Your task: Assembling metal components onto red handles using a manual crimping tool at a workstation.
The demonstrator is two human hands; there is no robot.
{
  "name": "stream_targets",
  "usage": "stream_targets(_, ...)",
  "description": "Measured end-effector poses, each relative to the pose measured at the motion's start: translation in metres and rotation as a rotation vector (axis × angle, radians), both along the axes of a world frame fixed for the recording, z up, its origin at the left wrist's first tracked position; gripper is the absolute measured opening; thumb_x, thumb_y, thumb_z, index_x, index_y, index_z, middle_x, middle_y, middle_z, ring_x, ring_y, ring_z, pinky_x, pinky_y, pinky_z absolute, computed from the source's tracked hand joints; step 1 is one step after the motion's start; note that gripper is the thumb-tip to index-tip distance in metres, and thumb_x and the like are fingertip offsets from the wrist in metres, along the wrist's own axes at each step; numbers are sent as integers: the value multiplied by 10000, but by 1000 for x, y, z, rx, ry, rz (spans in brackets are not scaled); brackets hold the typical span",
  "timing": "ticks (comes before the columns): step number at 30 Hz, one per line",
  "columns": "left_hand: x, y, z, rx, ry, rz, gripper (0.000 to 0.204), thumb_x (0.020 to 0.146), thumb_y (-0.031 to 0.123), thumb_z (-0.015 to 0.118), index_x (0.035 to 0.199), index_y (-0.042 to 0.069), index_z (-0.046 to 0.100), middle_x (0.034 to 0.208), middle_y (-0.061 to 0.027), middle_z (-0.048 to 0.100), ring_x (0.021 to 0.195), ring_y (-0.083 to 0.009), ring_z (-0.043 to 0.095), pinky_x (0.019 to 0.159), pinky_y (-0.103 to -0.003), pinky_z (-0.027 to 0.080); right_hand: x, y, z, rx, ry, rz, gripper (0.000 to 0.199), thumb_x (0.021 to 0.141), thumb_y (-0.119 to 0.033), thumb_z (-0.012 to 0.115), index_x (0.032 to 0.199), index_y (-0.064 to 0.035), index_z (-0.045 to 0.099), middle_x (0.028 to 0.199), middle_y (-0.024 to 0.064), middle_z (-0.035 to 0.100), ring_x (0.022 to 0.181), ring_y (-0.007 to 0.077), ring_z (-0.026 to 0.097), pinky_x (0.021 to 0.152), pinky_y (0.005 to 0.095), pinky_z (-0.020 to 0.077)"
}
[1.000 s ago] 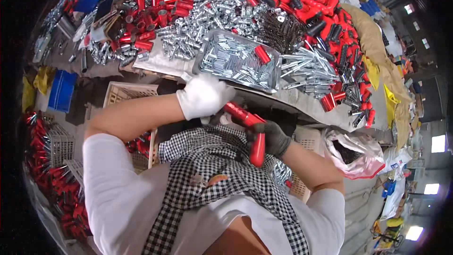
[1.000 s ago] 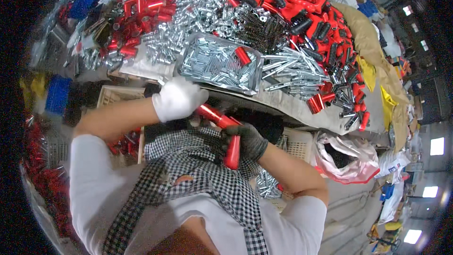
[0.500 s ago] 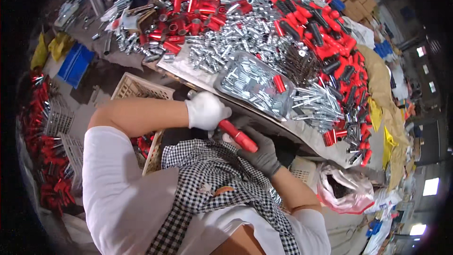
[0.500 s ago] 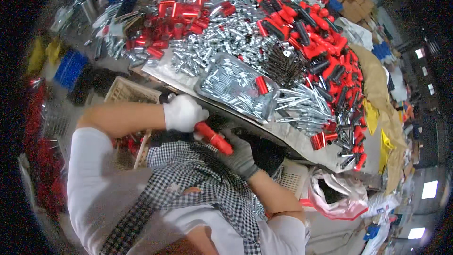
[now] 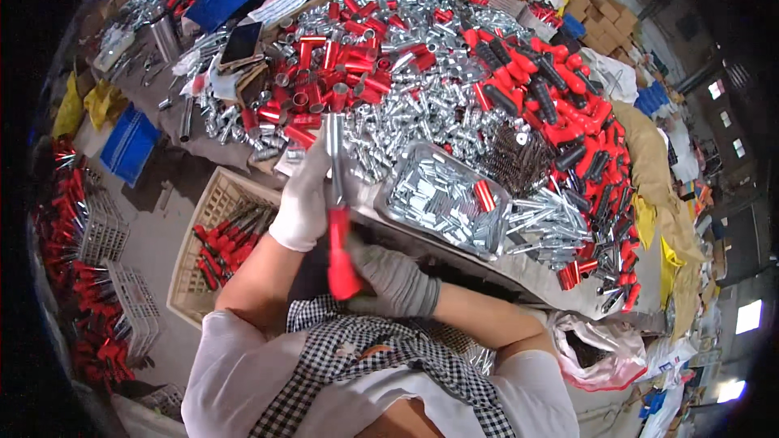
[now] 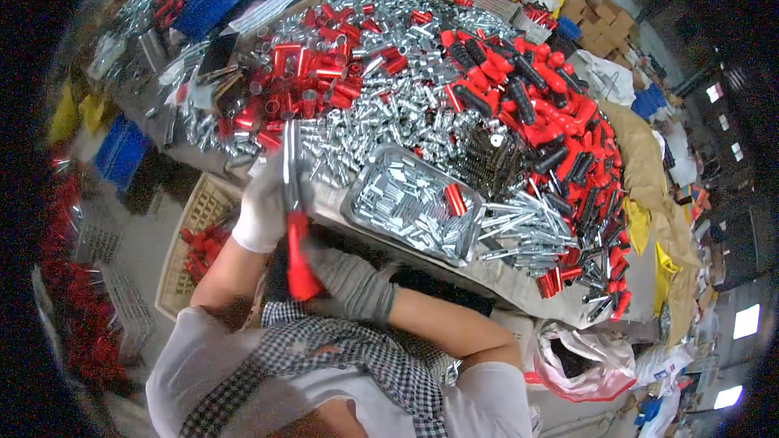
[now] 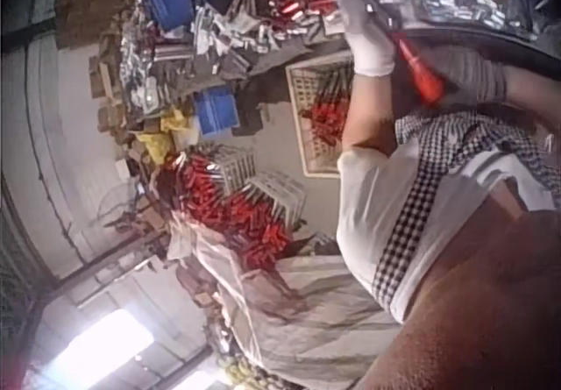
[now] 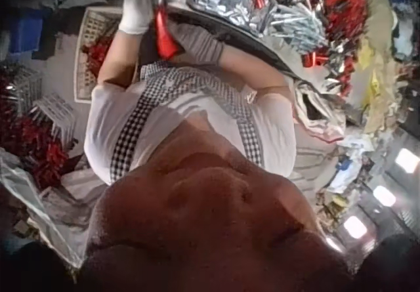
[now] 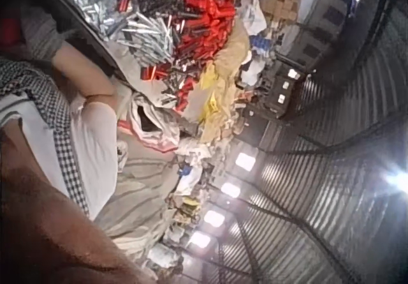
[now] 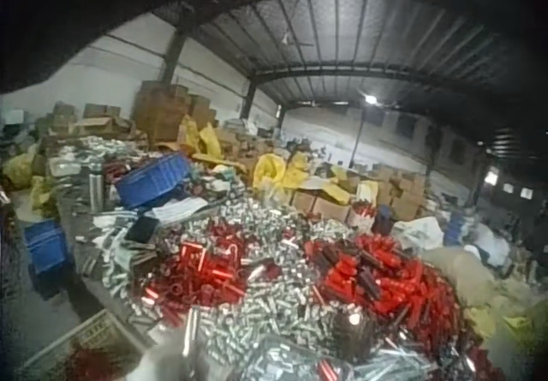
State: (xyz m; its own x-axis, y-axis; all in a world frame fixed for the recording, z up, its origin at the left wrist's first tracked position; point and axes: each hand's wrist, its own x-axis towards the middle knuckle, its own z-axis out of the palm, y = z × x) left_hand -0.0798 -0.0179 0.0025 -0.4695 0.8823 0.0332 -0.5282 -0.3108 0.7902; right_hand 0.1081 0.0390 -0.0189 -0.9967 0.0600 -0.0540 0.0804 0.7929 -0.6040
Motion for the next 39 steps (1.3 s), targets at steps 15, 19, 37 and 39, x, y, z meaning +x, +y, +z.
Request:
stream_targets(15,6,-8,-7,-191,322,-643,262,892,-13,444,1120,-55,567,758,-98,631,621,-158,604,584,-274,495,-98,225,15,602,-232,-739,471,865,-438,574,971,13,662,984,278,652,954,404,638,856,472,495)
stream_targets(19,9,-12,18,-260,322,-677,287,898,17,469,1164,-45,556,782,-90,628,631,-140,603,586,-266,491,-56,173,63,272,262,-495,290,840,-229,691,1015,-13,609,893,206,660,846,370,653,744,440,523)
stream_targets(37,20,11,3,34,833,-550,349,895,147,617,1193,-18,539,969,-157,654,849,-274,668,761,-369,507,-16,83,94,174,227,131,625,738,-228,713,1317,-77,533,1182,133,592,974,323,604,834,408,511)
stream_targets(39,17,5,-2,-187,882,-557,370,902,169,621,1212,-11,532,921,-179,642,803,-314,660,725,-374,506,-24,127,92,94,101,96,834,687,-224,806,1420,-79,435,1303,153,545,1171,346,550,1007,406,457)
